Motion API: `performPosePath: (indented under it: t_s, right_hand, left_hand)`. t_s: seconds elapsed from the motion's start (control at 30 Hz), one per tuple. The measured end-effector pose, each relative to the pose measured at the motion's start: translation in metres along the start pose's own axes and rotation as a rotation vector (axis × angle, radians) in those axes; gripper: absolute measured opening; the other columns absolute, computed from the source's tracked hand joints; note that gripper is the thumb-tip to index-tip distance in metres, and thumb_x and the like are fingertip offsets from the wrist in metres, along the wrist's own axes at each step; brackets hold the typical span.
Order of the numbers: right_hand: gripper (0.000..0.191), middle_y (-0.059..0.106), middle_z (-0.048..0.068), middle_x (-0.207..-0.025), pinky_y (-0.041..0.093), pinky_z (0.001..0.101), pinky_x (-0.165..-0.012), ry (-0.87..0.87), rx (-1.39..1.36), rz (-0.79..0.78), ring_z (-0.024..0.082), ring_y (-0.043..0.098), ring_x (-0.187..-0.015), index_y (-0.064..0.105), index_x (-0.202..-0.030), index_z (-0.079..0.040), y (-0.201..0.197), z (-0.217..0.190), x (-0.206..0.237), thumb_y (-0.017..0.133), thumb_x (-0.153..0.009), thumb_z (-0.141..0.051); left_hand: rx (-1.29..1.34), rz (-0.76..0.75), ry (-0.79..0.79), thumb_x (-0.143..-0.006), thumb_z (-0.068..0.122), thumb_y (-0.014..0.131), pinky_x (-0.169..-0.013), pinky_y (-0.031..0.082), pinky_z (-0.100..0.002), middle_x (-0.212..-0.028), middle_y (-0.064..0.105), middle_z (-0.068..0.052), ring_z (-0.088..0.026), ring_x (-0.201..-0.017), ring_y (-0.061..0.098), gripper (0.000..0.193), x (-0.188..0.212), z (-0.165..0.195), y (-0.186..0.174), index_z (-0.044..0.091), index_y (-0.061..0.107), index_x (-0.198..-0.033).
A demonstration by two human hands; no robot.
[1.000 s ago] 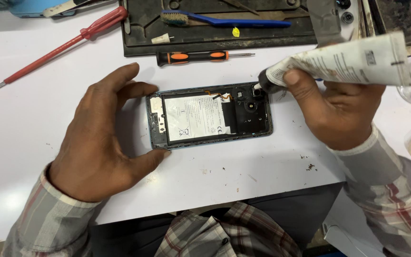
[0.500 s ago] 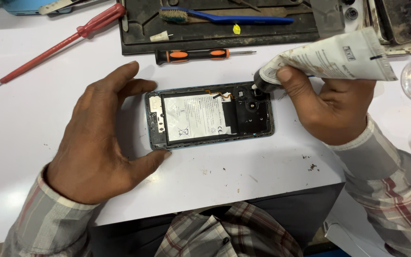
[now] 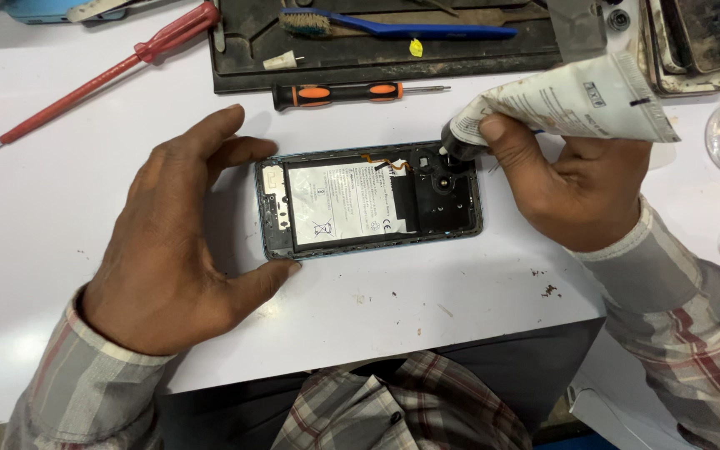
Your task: The person applies adhesive around the perimeter of a disassembled smartphone chassis, then places a transparent back cover over the camera module and presses it into place. The person holds the phone and aligns the cover before seating it.
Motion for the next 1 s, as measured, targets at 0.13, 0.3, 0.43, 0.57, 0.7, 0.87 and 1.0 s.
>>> performPosePath:
  t_s: [0.13, 0.3, 0.43, 0.57, 0.7, 0.87, 1.0]
  right_hand:
    - [0.013, 0.074, 0.013, -0.109, 0.056, 0.0269, -0.088, 0.012, 0.007, -0.008, 0.020, 0.072, -0.099, 0.071, -0.121, 0.003, -0.0011, -0.0001, 0.0010, 0.075, -0.110, -0.001]
    - [0.010, 0.074, 0.014, -0.110, 0.056, 0.0272, -0.088, 0.013, 0.010, -0.004, 0.021, 0.072, -0.100, 0.071, -0.118, 0.004, -0.0010, 0.0001, 0.0017, 0.075, -0.110, -0.001]
    - [0.010, 0.074, 0.013, -0.110, 0.056, 0.0266, -0.088, 0.014, -0.007, 0.000, 0.020, 0.072, -0.099, 0.071, -0.118, 0.004, -0.0007, 0.0000, 0.0011, 0.076, -0.111, -0.001]
    - [0.011, 0.073, 0.013, -0.111, 0.056, 0.0260, -0.090, 0.034, -0.065, 0.002, 0.020, 0.071, -0.101, 0.069, -0.119, 0.004, 0.0004, -0.0013, 0.0003, 0.074, -0.113, -0.003]
    - [0.012, 0.074, 0.013, -0.105, 0.055, 0.0266, -0.081, 0.063, 0.028, 0.000, 0.021, 0.072, -0.096, 0.073, -0.115, 0.005, -0.0013, -0.0004, -0.0024, 0.076, -0.105, -0.001]
    - [0.009, 0.074, 0.013, -0.110, 0.056, 0.0262, -0.088, 0.022, -0.010, -0.007, 0.020, 0.071, -0.099, 0.071, -0.119, 0.005, -0.0002, -0.0017, -0.0033, 0.074, -0.114, -0.002]
    - [0.012, 0.075, 0.013, -0.099, 0.054, 0.0301, -0.079, 0.122, 0.053, 0.006, 0.022, 0.071, -0.089, 0.073, -0.112, 0.005, -0.0018, 0.0001, -0.0021, 0.076, -0.102, 0.000]
  left_hand:
    - [0.006, 0.004, 0.002, -0.062, 0.019, 0.091, -0.113, 0.038, -0.049, -0.136, 0.059, -0.022, -0.034, -0.132, 0.053, 0.111, -0.0003, 0.0007, -0.0002, -0.005, 0.028, -0.151]
    - [0.006, 0.003, 0.005, -0.063, 0.019, 0.092, -0.112, 0.039, -0.048, -0.136, 0.059, -0.022, -0.035, -0.132, 0.052, 0.110, -0.0005, 0.0009, -0.0002, -0.005, 0.028, -0.150]
    - [0.016, -0.001, -0.005, -0.063, 0.019, 0.091, -0.113, 0.038, -0.048, -0.136, 0.058, -0.023, -0.035, -0.133, 0.052, 0.111, -0.0004, 0.0006, 0.0000, -0.005, 0.027, -0.151]
    - [0.001, -0.004, -0.011, -0.063, 0.019, 0.092, -0.113, 0.039, -0.048, -0.136, 0.059, -0.022, -0.036, -0.132, 0.051, 0.111, -0.0003, -0.0002, 0.0002, -0.005, 0.027, -0.150]
    - [0.028, -0.004, -0.018, -0.063, 0.019, 0.091, -0.115, 0.039, -0.048, -0.137, 0.056, -0.024, -0.035, -0.134, 0.052, 0.112, -0.0001, 0.0001, 0.0004, -0.006, 0.027, -0.151]
    - [0.011, -0.004, -0.014, -0.063, 0.019, 0.092, -0.114, 0.039, -0.048, -0.136, 0.058, -0.023, -0.036, -0.133, 0.052, 0.111, -0.0004, 0.0003, -0.0001, -0.006, 0.027, -0.150]
    - [0.027, -0.001, 0.000, -0.063, 0.019, 0.091, -0.115, 0.038, -0.049, -0.137, 0.056, -0.024, -0.034, -0.134, 0.054, 0.112, -0.0004, -0.0002, 0.0002, -0.006, 0.026, -0.151]
Point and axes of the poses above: each hand's wrist, its own x-axis away from the middle knuckle, its own y-axis out of the palm, z = x × y, the point moved 2 cm from there along -x, towards the middle knuckle
